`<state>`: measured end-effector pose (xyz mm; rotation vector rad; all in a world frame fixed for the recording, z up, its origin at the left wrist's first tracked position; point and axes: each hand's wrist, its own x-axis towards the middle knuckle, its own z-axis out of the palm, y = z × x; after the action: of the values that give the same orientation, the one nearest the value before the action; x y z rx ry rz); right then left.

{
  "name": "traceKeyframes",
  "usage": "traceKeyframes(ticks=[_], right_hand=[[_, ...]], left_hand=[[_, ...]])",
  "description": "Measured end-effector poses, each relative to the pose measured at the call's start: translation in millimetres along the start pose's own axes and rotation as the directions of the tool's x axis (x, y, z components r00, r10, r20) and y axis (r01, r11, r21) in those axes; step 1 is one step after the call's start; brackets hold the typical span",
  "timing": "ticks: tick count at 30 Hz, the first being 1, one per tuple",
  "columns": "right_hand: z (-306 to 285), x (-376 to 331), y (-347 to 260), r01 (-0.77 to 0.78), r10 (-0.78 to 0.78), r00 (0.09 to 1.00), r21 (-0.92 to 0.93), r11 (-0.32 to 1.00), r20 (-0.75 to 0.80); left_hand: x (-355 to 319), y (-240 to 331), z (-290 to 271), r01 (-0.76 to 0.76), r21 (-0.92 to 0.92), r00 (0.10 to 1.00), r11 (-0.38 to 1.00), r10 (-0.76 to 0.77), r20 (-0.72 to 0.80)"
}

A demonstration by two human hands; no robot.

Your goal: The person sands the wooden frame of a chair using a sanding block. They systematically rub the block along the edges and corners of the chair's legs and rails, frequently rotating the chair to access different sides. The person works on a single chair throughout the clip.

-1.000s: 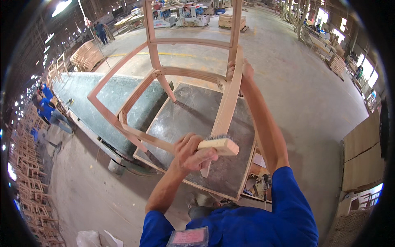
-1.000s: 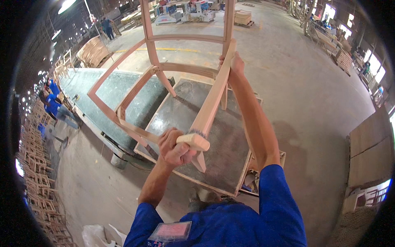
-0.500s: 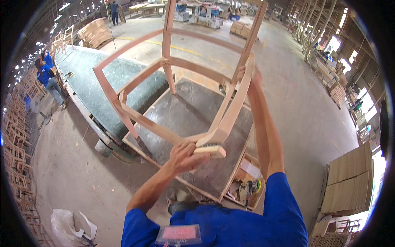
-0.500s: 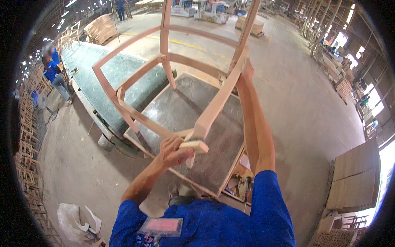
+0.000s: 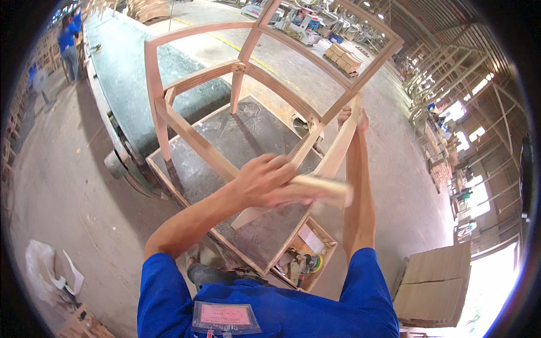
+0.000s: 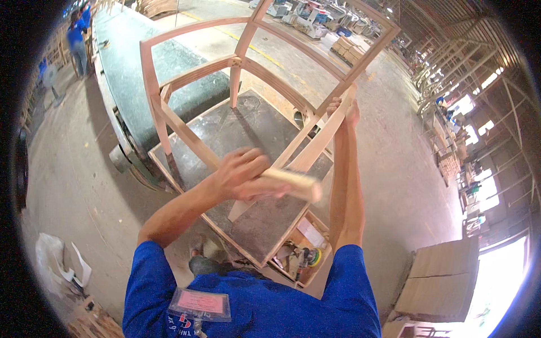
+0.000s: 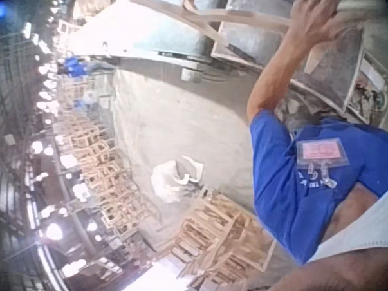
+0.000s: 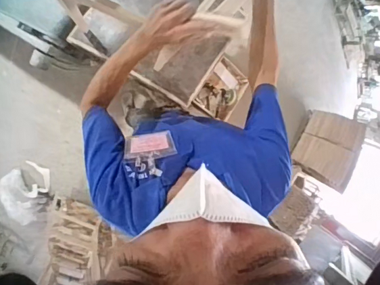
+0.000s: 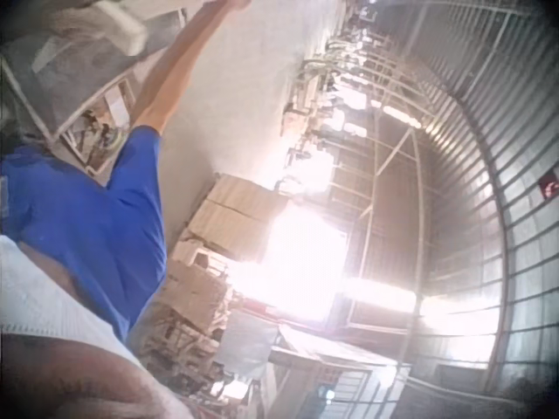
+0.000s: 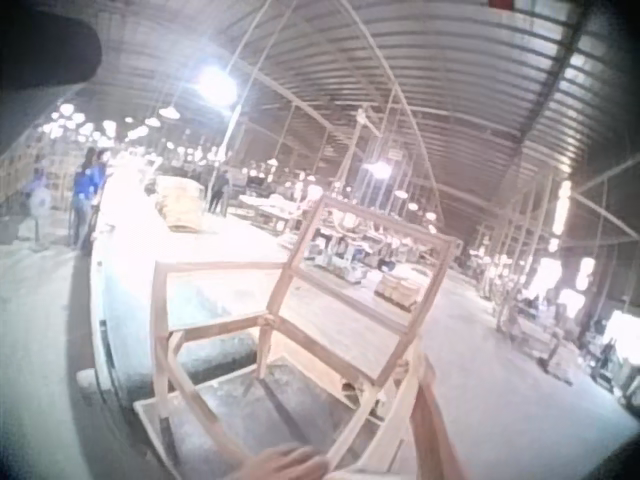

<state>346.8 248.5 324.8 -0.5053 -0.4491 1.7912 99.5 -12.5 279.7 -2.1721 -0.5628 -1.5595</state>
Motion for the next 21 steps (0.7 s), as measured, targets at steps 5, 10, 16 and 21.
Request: traceKeyframes(ticks=[5,10,16,21], right_hand=[[0.4,-10.2,-2.5,0.102,-0.102,0.995,-0.14,0.985,0.004],[8.9,-11.3,7.6,0.101,-0.076,0.992,-0.285,0.953,0.096],[-3.8,-7.7,-10.3,-0.063,0.075,0.994,-0.134,0.989,0.084],[-4.0,-2.6,-5.6,-0.004,0.034,0.987,-0.183,0.983,0.157]], left_hand=[[-52.9,36.1,4.7,0.238,0.07,0.971,0.969,-0.239,-0.003],[-134.2,128.7,40.4,0.683,0.06,0.73,0.728,-0.683,-0.034],[-3.4,126.4,72.6,0.683,-0.16,0.652,0.712,-0.694,-0.304],[-94.1,151.4,83.8,0.833,0.011,0.538,0.553,-0.806,-0.246]])
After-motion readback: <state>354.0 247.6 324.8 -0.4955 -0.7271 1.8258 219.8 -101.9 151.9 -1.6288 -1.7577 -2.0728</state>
